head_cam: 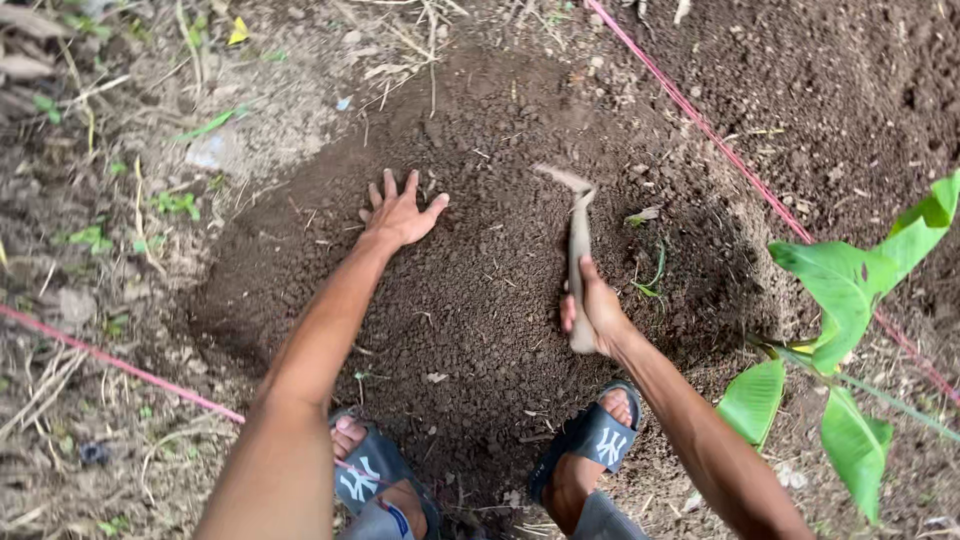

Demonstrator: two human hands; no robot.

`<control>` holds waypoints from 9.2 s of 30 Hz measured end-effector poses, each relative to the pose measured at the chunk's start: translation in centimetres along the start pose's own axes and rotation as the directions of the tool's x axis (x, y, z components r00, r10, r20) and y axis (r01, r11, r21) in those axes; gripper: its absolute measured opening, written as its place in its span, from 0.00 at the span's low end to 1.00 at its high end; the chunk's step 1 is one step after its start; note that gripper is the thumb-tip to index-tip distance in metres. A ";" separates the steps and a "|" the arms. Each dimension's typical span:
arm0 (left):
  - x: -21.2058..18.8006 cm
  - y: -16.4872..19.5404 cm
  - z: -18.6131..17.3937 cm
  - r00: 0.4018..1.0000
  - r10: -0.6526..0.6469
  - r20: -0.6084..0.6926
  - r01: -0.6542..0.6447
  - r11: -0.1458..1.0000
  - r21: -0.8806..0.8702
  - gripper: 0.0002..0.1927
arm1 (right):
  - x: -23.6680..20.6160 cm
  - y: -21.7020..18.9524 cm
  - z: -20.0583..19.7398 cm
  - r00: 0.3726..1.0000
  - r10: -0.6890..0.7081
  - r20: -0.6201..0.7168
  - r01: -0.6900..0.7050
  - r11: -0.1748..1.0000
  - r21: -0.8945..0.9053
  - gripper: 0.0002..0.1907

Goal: The person uses a hoe to break up and level a patch of soil in a garden. They repeatedly strike the ground and smooth the surface with their hand, working within a marked area.

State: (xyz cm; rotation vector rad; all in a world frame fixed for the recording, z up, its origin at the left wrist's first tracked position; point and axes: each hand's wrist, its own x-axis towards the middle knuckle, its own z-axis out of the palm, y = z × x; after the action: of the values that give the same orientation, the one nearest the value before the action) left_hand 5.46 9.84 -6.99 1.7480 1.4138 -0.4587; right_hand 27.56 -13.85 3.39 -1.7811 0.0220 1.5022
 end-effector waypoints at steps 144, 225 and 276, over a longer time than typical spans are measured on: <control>-5.0 -1.6 1.8 0.975 0.199 0.100 -0.101 0.794 -0.599 0.21 | 5.6 -7.6 -0.5 0.879 -0.470 0.082 0.476 0.856 -0.203 0.25; -7.8 3.5 -4.7 0.944 0.324 -0.059 -0.304 0.926 0.223 0.26 | 1.8 -7.6 -11.1 0.375 -0.925 -0.068 0.862 0.375 -0.341 0.17; -7.1 0.1 2.2 0.737 0.673 -0.056 -0.624 0.711 0.325 0.16 | 7.2 -2.5 -7.2 0.969 -0.215 -0.120 0.132 0.865 -0.484 0.12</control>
State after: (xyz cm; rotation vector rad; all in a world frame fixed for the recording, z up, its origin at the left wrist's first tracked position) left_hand 3.85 3.70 -3.18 2.4272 0.7494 -0.1178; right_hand 36.82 -12.90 -1.32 -2.2276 -0.4486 1.2894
